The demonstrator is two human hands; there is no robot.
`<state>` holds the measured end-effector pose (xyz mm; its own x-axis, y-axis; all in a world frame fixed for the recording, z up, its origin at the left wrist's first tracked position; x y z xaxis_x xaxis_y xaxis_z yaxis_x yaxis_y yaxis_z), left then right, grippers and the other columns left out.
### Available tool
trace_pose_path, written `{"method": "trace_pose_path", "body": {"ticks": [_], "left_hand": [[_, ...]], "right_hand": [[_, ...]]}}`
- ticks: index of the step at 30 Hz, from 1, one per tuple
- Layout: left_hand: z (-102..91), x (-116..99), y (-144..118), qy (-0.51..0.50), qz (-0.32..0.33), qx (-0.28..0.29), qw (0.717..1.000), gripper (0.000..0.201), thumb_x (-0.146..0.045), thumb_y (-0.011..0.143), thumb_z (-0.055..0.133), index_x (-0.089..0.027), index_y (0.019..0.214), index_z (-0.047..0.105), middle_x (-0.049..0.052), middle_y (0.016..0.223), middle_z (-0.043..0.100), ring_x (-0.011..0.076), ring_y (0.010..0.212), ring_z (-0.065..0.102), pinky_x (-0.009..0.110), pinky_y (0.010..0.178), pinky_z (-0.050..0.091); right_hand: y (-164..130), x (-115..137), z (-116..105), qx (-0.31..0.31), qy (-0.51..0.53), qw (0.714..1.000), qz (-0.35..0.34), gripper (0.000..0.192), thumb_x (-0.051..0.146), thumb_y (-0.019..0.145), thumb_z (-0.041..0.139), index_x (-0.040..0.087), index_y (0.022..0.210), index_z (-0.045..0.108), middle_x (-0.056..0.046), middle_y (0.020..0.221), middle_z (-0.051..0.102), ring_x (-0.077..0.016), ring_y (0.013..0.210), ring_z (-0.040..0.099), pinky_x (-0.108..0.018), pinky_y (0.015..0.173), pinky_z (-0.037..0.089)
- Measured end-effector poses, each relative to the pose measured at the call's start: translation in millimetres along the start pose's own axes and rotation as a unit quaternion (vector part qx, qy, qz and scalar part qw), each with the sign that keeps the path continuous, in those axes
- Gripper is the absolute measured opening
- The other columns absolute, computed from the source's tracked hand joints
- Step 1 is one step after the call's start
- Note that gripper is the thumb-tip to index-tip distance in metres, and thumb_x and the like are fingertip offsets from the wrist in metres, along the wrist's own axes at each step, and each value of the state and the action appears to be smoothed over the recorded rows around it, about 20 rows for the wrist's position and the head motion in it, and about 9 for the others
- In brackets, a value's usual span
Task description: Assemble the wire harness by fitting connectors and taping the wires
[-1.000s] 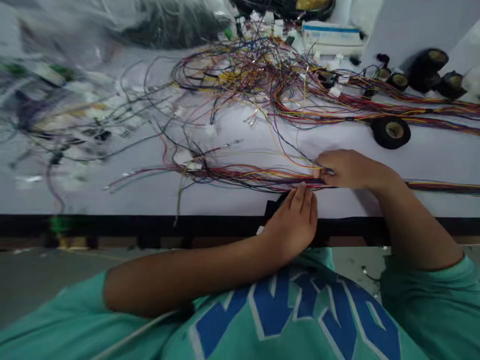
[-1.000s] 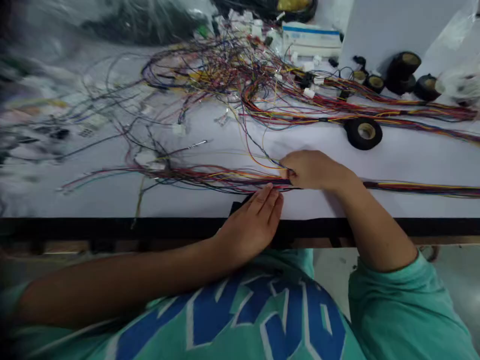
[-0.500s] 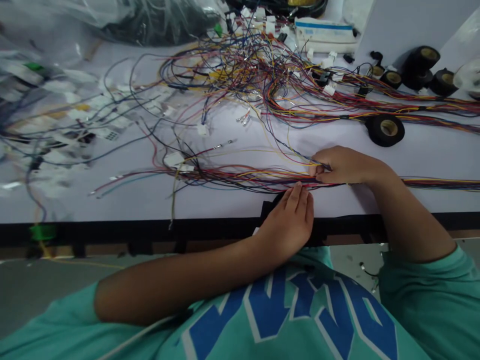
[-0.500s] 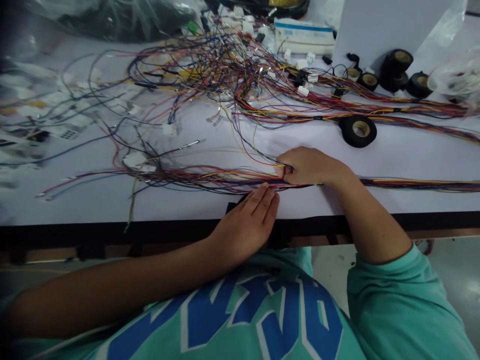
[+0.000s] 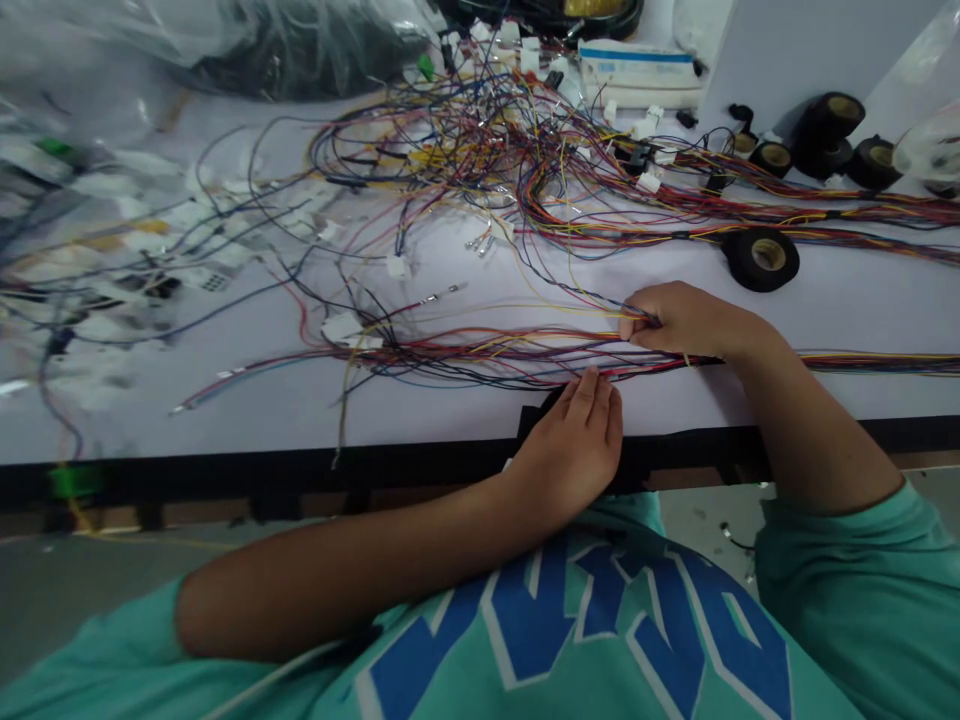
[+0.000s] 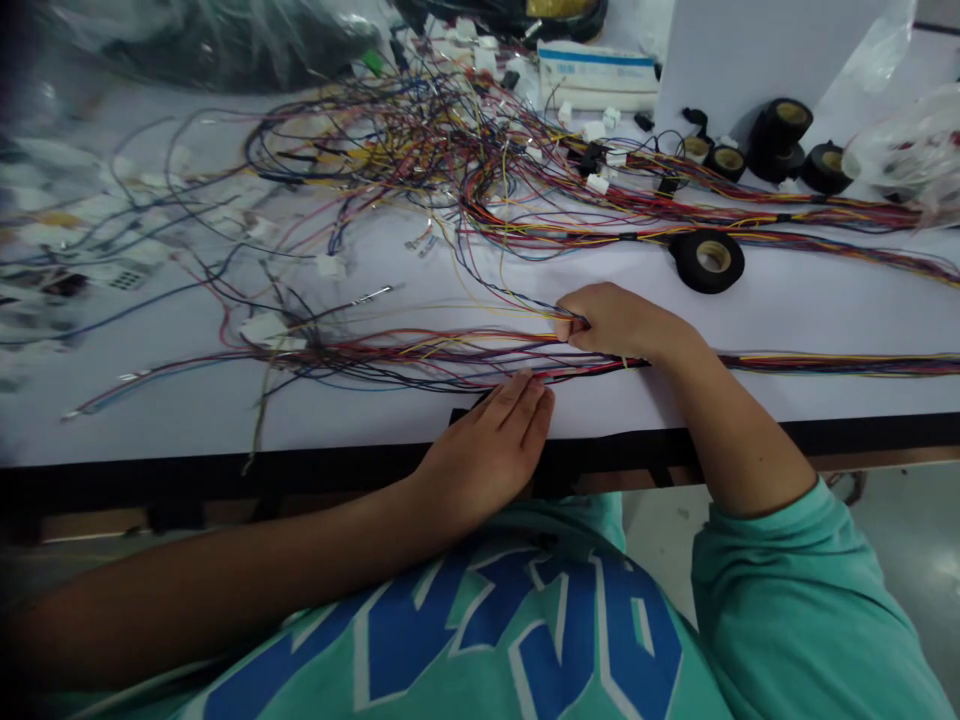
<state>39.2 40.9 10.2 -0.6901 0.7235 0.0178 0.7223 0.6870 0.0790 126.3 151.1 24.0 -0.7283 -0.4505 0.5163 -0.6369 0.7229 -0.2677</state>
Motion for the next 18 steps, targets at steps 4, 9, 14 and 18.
{"method": "trace_pose_path", "body": {"ticks": [4,9,14,18], "left_hand": [[-0.5,0.0,0.4,0.000,0.003,0.018,1.000,0.040,-0.001,0.078,0.034,-0.005,0.110,0.058,0.020,0.115,0.058,0.0270,0.114,0.050,0.039,0.089,0.046],[-9.5,8.9,12.6,-0.004,0.009,0.089,0.996,0.038,-0.003,0.078,0.036,-0.006,0.110,0.057,0.019,0.107,0.062,0.0261,0.106,0.056,0.035,0.079,0.050],[-16.1,33.2,37.3,-0.017,-0.051,0.182,0.982,0.040,-0.005,0.080,0.035,-0.012,0.117,0.050,0.012,0.098,0.064,0.0210,0.087,0.063,0.033,0.071,0.050],[-12.4,47.4,54.1,-0.032,-0.082,0.159,0.983,0.034,-0.012,0.084,0.032,-0.011,0.111,0.053,0.013,0.098,0.062,0.0209,0.086,0.062,0.031,0.071,0.048]], "right_hand": [[0.7,-4.2,-3.7,-0.028,-0.005,1.000,0.002,0.022,0.010,0.065,0.046,0.014,0.079,0.063,-0.001,0.073,0.061,-0.0099,0.066,0.049,-0.021,0.063,0.032],[0.4,-6.6,-4.9,-0.034,0.001,0.999,0.020,0.020,0.013,0.066,0.049,0.014,0.080,0.064,-0.001,0.073,0.060,-0.0105,0.067,0.049,-0.022,0.064,0.032],[0.6,-6.8,-3.3,-0.026,0.016,0.999,0.018,0.017,0.014,0.066,0.051,0.014,0.077,0.064,0.001,0.072,0.060,-0.0101,0.067,0.049,-0.022,0.064,0.031],[-0.9,-5.4,-3.8,-0.014,0.018,1.000,0.016,0.019,0.016,0.067,0.051,0.015,0.080,0.064,0.000,0.076,0.062,-0.0111,0.070,0.050,-0.022,0.064,0.031]]}}
Point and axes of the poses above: each hand's wrist, its own y-axis towards the middle knuckle, its own z-axis out of the palm, x = y × z, the point moved 6 cm from there along y, towards the middle knuckle
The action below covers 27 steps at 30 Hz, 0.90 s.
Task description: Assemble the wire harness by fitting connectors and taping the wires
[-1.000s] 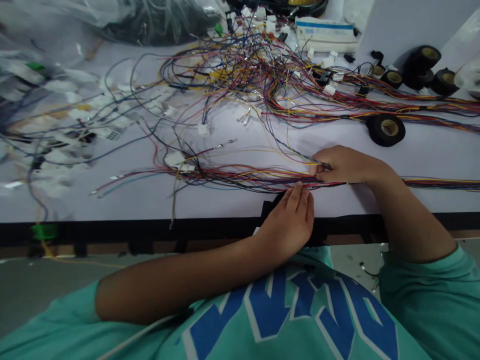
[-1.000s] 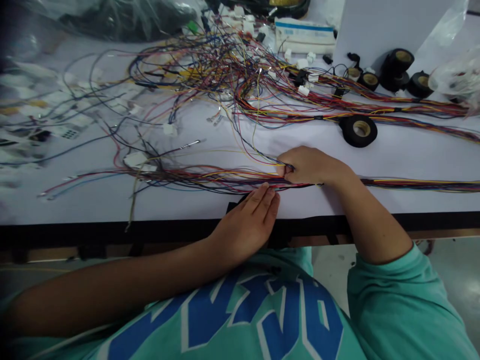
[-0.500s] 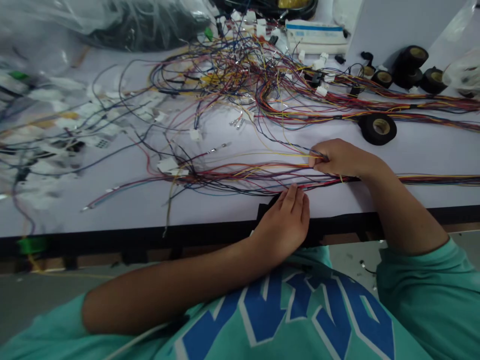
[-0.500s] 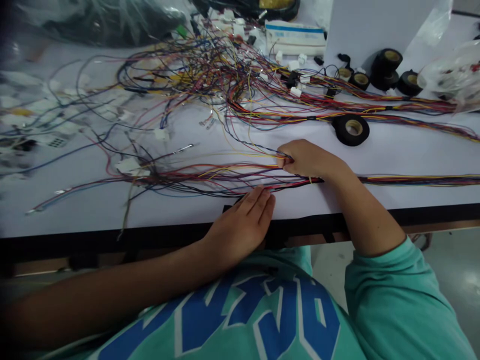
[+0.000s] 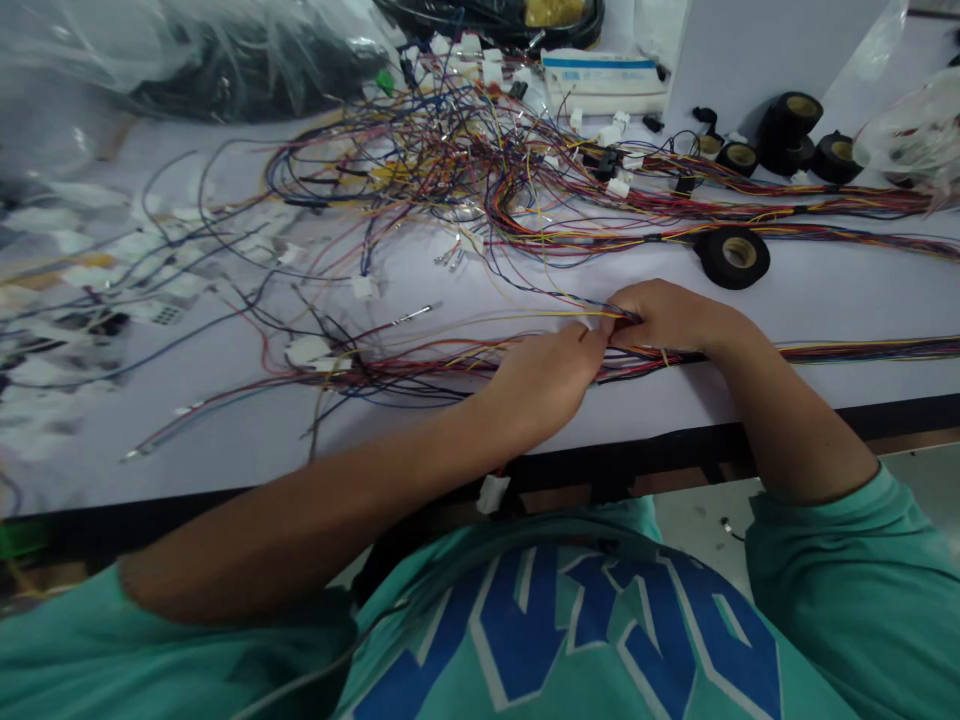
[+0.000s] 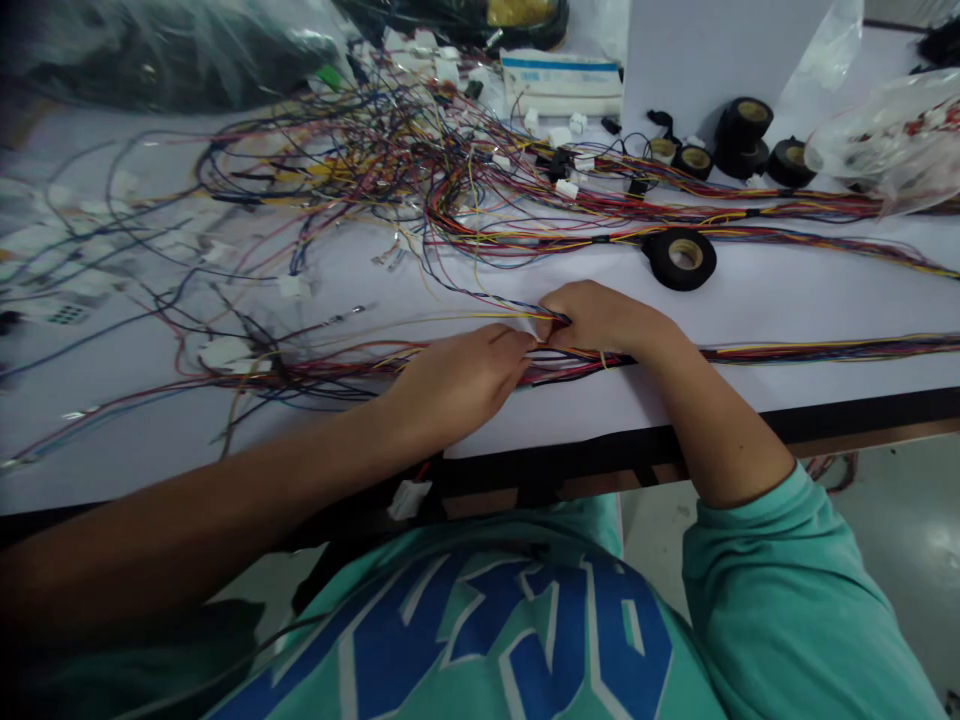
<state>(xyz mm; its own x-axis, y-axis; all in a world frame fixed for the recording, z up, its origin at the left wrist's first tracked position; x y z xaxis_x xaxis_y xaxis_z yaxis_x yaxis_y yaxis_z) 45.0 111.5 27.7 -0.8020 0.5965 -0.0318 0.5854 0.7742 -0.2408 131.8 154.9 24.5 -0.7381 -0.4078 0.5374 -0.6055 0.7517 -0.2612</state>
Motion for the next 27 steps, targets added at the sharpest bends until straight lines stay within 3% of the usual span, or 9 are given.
{"method": "trace_pose_path", "body": {"ticks": [11,27], "left_hand": [[2.1,7.9,13.4,-0.063,0.010,-0.008,0.998,0.029,-0.020,0.083,0.034,-0.011,0.093,0.061,0.011,0.091,0.065,0.0217,0.088,0.060,0.031,0.075,0.045],[5.0,2.8,12.3,-0.009,0.018,0.040,0.999,0.032,-0.013,0.082,0.034,-0.011,0.105,0.056,0.012,0.096,0.064,0.0210,0.084,0.062,0.029,0.068,0.047]], "right_hand": [[-7.8,2.4,-2.4,0.057,-0.033,0.998,-0.002,0.022,0.010,0.065,0.046,0.015,0.081,0.061,-0.001,0.074,0.061,-0.0120,0.070,0.049,-0.022,0.061,0.030],[-11.0,2.6,-1.6,0.074,-0.077,0.994,-0.001,0.022,0.008,0.064,0.049,0.018,0.082,0.057,-0.003,0.075,0.060,-0.0140,0.069,0.049,-0.023,0.060,0.031]]}}
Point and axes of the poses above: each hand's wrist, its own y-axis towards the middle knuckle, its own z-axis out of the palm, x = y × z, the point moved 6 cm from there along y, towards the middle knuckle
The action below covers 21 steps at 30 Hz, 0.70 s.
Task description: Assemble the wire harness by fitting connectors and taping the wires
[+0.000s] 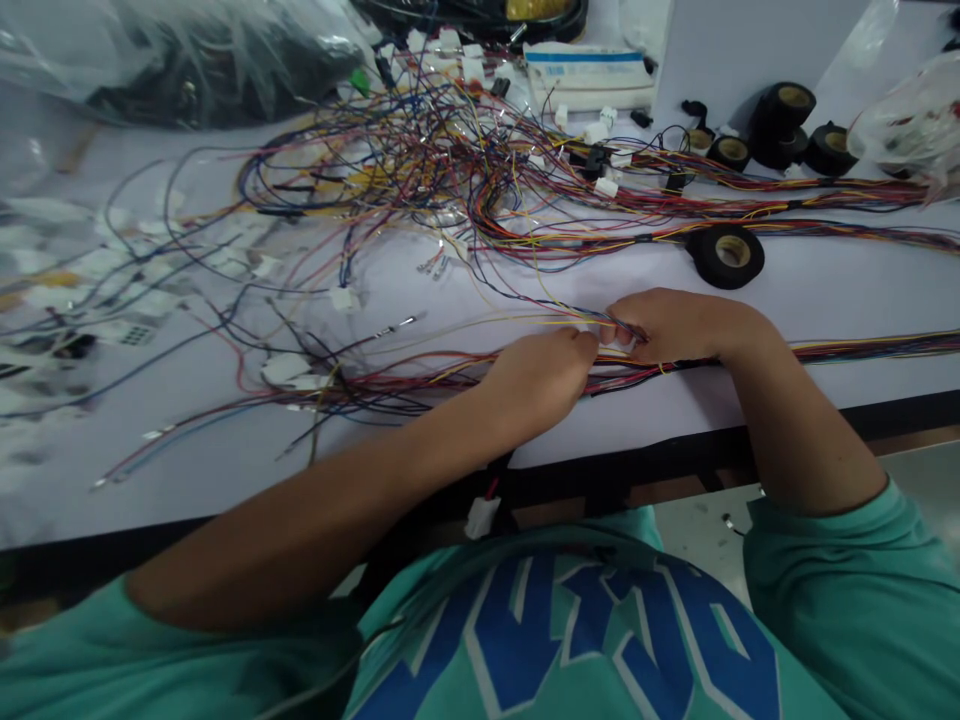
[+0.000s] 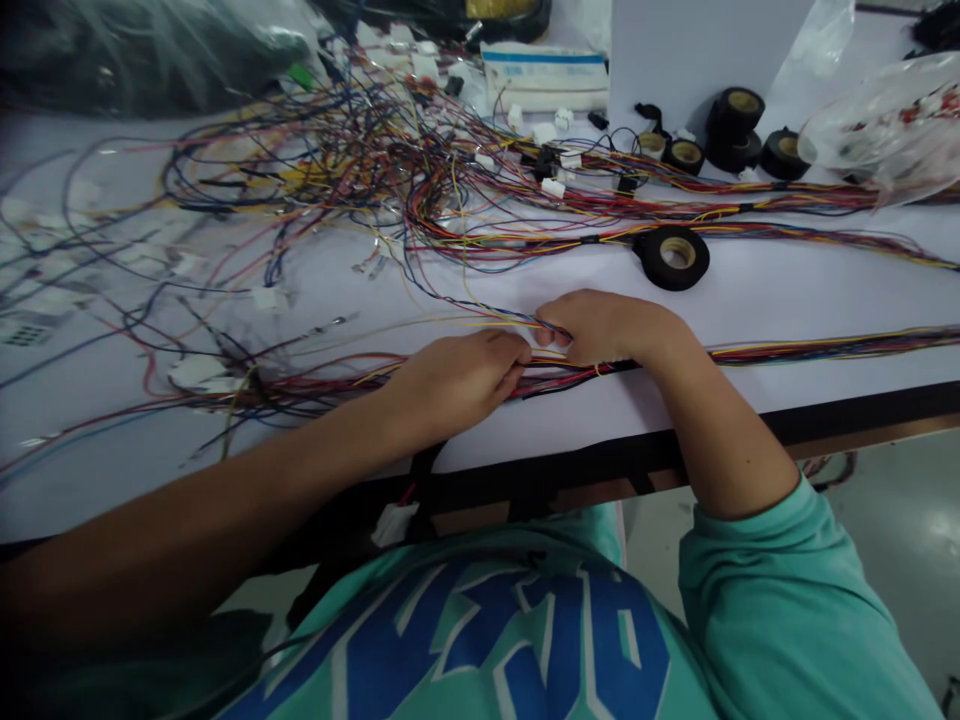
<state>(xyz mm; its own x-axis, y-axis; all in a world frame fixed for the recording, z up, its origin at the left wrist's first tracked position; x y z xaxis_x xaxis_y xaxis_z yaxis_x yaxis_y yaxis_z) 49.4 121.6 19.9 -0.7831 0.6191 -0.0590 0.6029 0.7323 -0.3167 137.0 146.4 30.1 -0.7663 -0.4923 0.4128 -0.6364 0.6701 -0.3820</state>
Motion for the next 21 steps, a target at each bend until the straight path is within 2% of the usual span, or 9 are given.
{"method": "trace_pose_path", "body": {"ticks": [8,14,18,21], "left_hand": [[0.4,-2.2,-1.1,0.020,-0.001,-0.009,1.000,0.031,-0.015,0.080,0.036,-0.011,0.100,0.058,0.012,0.091,0.063,0.0225,0.081,0.062,0.030,0.066,0.047],[-0.3,-7.9,-7.2,0.065,0.010,-0.040,0.997,0.030,-0.012,0.080,0.035,-0.008,0.100,0.058,0.016,0.092,0.061,0.0256,0.076,0.063,0.033,0.057,0.048],[1.2,-12.0,-13.1,0.081,0.040,-0.085,0.992,0.031,-0.009,0.080,0.032,-0.007,0.096,0.059,0.017,0.082,0.062,0.0242,0.072,0.063,0.032,0.055,0.047],[2.0,-11.9,-15.9,0.061,0.056,-0.077,0.994,0.029,-0.010,0.079,0.034,-0.009,0.095,0.059,0.014,0.082,0.064,0.0217,0.073,0.063,0.030,0.058,0.047]], "right_hand": [[-1.4,-2.6,-0.3,-0.017,-0.038,0.998,0.037,0.018,0.014,0.069,0.050,0.018,0.085,0.057,-0.006,0.084,0.061,-0.0154,0.075,0.050,-0.023,0.059,0.030],[-1.3,-3.7,-0.5,-0.017,-0.020,0.999,0.038,0.013,0.017,0.072,0.050,0.017,0.083,0.056,-0.005,0.081,0.060,-0.0149,0.073,0.050,-0.024,0.060,0.030],[-1.4,-2.0,-1.8,-0.018,-0.015,0.999,0.039,0.011,0.015,0.073,0.048,0.017,0.080,0.056,-0.004,0.079,0.059,-0.0144,0.072,0.049,-0.024,0.060,0.030],[-1.2,-2.0,-1.8,-0.014,-0.007,0.999,0.036,0.013,0.011,0.071,0.047,0.017,0.078,0.056,-0.004,0.078,0.060,-0.0144,0.072,0.048,-0.024,0.060,0.030]]}}
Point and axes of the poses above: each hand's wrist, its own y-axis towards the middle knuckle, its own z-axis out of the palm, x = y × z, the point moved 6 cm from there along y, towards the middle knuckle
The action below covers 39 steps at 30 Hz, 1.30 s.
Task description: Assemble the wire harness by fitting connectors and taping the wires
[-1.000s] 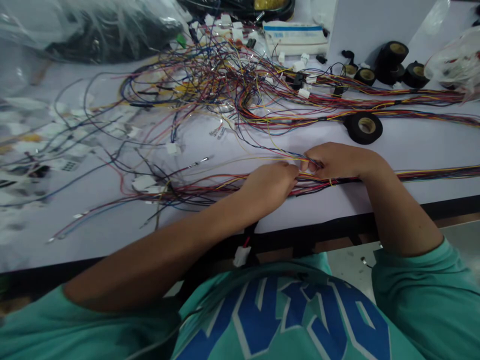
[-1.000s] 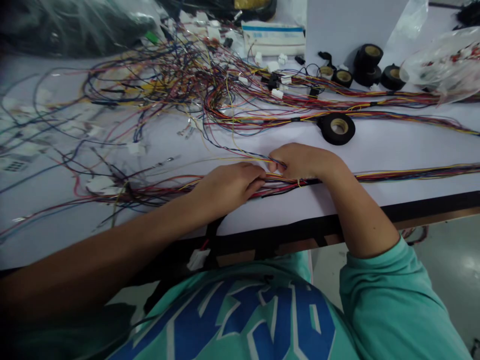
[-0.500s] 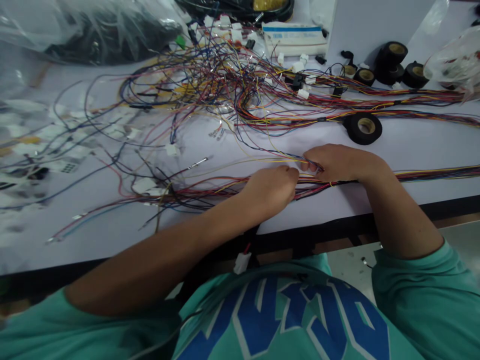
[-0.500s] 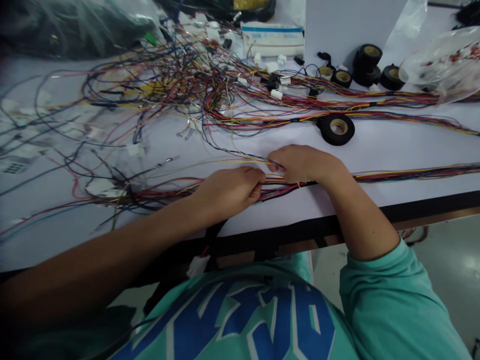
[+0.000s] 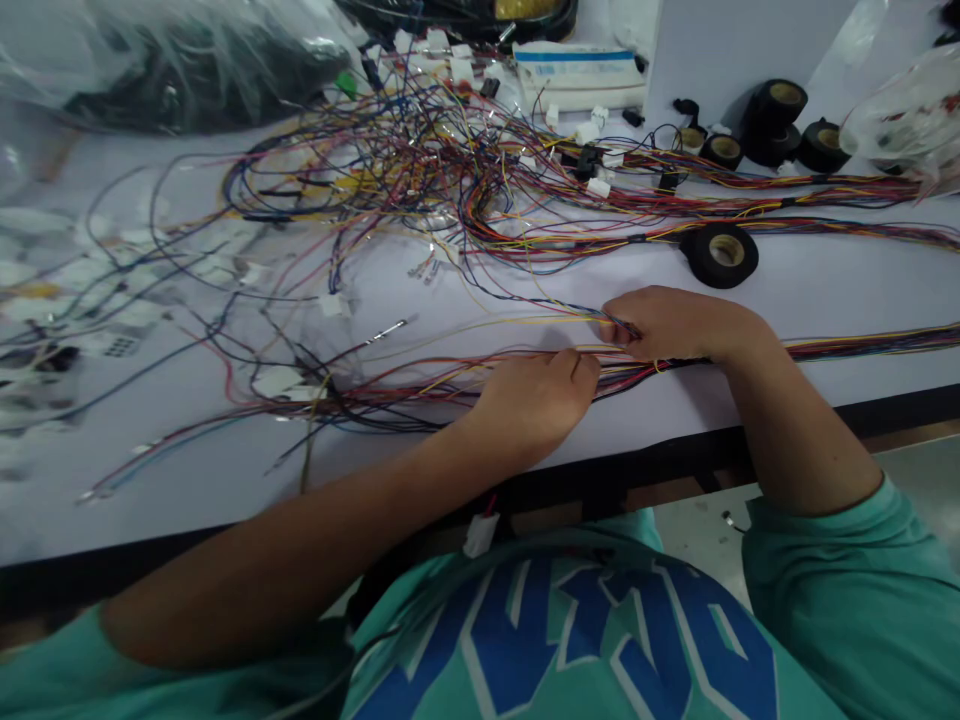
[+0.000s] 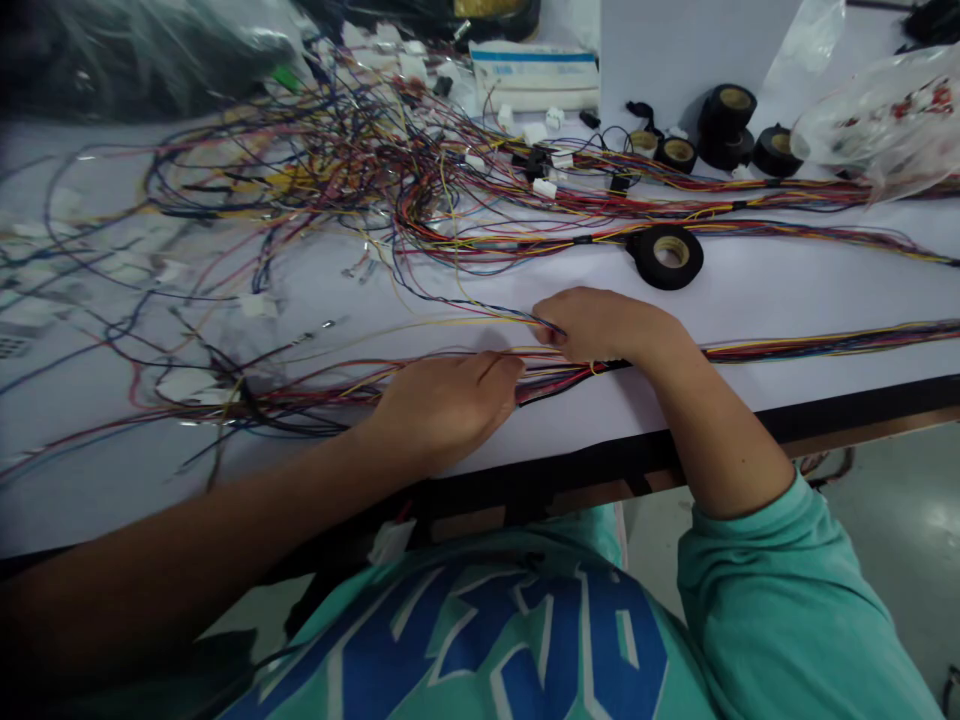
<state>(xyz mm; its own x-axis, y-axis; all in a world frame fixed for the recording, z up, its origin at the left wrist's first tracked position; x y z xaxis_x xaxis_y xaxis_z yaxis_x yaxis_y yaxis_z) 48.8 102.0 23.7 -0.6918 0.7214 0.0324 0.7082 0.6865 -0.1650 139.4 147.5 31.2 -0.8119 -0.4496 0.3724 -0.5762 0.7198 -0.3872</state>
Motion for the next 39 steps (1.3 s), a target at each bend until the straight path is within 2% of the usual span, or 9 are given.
{"method": "trace_pose_path", "body": {"ticks": [5,9,13,21,27,30,35,39], "left_hand": [[0.2,8.1,1.1,-0.088,-0.014,0.049,0.995,0.030,-0.023,0.082,0.034,-0.016,0.088,0.062,0.007,0.086,0.067,0.0188,0.077,0.062,0.028,0.065,0.045],[-0.9,17.3,6.5,-0.127,-0.082,0.050,0.987,0.033,-0.027,0.084,0.032,-0.017,0.098,0.060,0.005,0.080,0.067,0.0170,0.070,0.062,0.025,0.060,0.043],[-0.5,18.0,12.2,-0.107,-0.116,0.067,0.985,0.031,-0.027,0.082,0.036,-0.015,0.096,0.061,0.007,0.079,0.067,0.0192,0.072,0.062,0.026,0.059,0.042],[1.2,17.6,19.7,-0.085,-0.099,0.087,0.988,0.029,-0.025,0.081,0.038,-0.015,0.086,0.064,0.008,0.083,0.068,0.0210,0.078,0.062,0.027,0.061,0.041],[-1.7,14.5,12.3,-0.036,-0.099,0.040,0.994,0.031,-0.027,0.084,0.035,-0.016,0.090,0.063,0.008,0.086,0.066,0.0211,0.075,0.062,0.026,0.055,0.038],[-8.3,8.3,9.7,0.002,-0.062,0.004,0.998,0.030,-0.024,0.084,0.035,-0.016,0.088,0.064,0.009,0.091,0.065,0.0197,0.074,0.061,0.025,0.052,0.036],[-16.1,-0.1,9.1,0.031,0.021,-0.102,0.994,0.026,-0.018,0.080,0.039,-0.014,0.080,0.065,0.009,0.079,0.066,0.0190,0.073,0.061,0.028,0.059,0.042],[-12.3,-4.2,7.4,0.034,0.062,-0.116,0.991,0.023,-0.015,0.077,0.041,-0.014,0.077,0.064,0.008,0.071,0.065,0.0175,0.064,0.061,0.028,0.058,0.043]], "right_hand": [[0.9,-1.8,1.1,0.000,0.008,1.000,-0.007,0.017,0.008,0.067,0.048,0.017,0.079,0.056,-0.004,0.079,0.059,-0.0138,0.072,0.048,-0.023,0.059,0.030],[1.5,-2.7,1.5,-0.001,0.007,1.000,-0.007,0.020,0.007,0.067,0.047,0.017,0.082,0.056,-0.004,0.081,0.060,-0.0139,0.072,0.048,-0.023,0.061,0.031],[1.5,-2.0,1.3,0.001,0.000,1.000,-0.011,0.019,0.007,0.067,0.048,0.017,0.081,0.056,-0.005,0.083,0.060,-0.0147,0.074,0.049,-0.023,0.062,0.032],[1.3,-2.4,2.3,-0.010,-0.014,1.000,-0.014,0.019,0.008,0.069,0.047,0.016,0.083,0.057,-0.006,0.085,0.062,-0.0155,0.076,0.051,-0.023,0.064,0.032],[1.5,-1.9,2.1,-0.008,-0.014,1.000,-0.015,0.020,0.007,0.068,0.047,0.014,0.083,0.058,-0.006,0.086,0.062,-0.0146,0.076,0.051,-0.022,0.064,0.032],[1.7,-1.0,1.7,-0.008,-0.010,1.000,-0.017,0.018,0.007,0.068,0.047,0.015,0.081,0.057,-0.006,0.083,0.061,-0.0140,0.073,0.050,-0.022,0.061,0.031],[1.6,-0.7,1.1,-0.008,0.000,1.000,-0.009,0.017,0.007,0.069,0.046,0.014,0.079,0.058,-0.004,0.078,0.061,-0.0128,0.070,0.049,-0.022,0.061,0.031],[1.3,-0.7,0.6,-0.004,0.004,1.000,-0.005,0.016,0.007,0.068,0.049,0.014,0.080,0.058,-0.004,0.079,0.061,-0.0124,0.070,0.049,-0.021,0.061,0.031]]}}
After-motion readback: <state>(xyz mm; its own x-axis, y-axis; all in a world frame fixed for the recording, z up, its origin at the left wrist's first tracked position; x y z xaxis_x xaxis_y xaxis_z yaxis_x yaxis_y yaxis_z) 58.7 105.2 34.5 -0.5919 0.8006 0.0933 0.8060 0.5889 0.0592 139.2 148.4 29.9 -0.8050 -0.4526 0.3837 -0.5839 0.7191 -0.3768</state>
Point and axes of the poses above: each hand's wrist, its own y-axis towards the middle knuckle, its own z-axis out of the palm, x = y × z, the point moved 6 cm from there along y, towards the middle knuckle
